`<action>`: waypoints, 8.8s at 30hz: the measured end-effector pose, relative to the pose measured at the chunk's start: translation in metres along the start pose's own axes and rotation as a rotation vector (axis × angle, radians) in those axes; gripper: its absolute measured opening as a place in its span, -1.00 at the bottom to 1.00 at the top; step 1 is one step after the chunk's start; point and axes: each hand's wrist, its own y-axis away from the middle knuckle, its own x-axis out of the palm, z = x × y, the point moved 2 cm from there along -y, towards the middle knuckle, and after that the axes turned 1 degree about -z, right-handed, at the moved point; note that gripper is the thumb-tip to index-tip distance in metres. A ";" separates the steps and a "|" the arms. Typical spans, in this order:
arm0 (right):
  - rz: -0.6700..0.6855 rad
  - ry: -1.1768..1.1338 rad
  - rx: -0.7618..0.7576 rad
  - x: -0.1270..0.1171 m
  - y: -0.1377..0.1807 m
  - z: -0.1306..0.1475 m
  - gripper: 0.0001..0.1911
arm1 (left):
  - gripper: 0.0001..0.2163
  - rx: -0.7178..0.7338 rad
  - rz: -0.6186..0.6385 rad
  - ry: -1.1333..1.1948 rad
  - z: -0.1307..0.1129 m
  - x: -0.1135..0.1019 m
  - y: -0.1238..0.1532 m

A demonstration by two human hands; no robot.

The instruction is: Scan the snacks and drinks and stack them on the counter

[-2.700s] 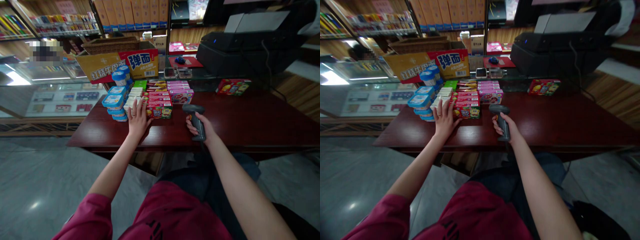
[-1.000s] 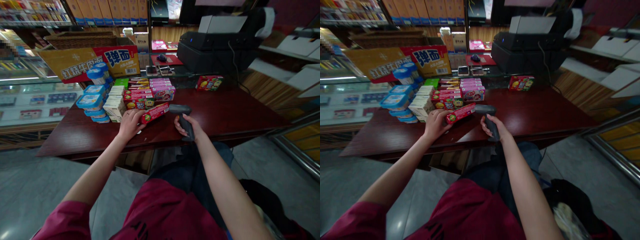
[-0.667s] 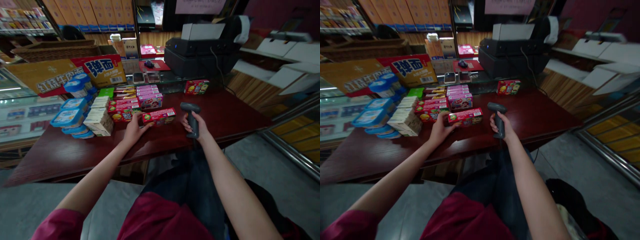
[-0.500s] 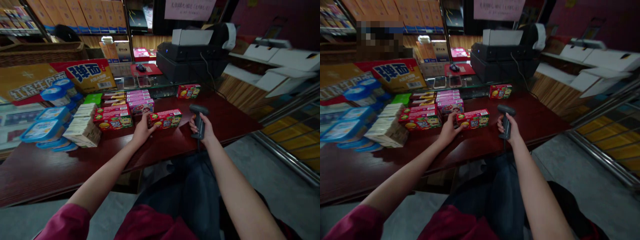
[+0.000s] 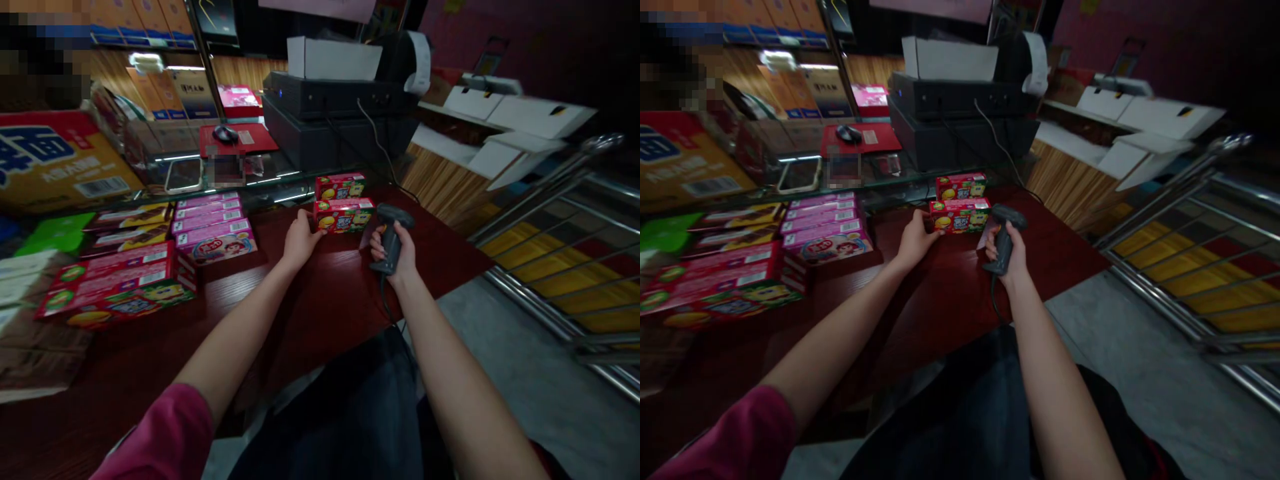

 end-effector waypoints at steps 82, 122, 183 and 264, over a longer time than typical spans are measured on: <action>0.546 0.252 0.383 0.186 0.150 -0.145 -0.55 | -0.64 0.259 -0.192 -0.736 0.042 -0.271 0.245; -0.187 -0.057 -0.132 -0.017 -0.020 0.015 -0.55 | -0.61 0.578 -0.056 -0.312 -0.051 0.024 0.004; 0.452 0.172 0.384 0.205 0.138 -0.154 -0.59 | -0.51 -0.096 -0.360 -0.746 0.061 -0.276 0.205; 0.056 0.096 0.045 0.045 0.081 -0.010 -0.72 | -0.51 0.345 -0.109 -0.616 0.020 -0.125 0.087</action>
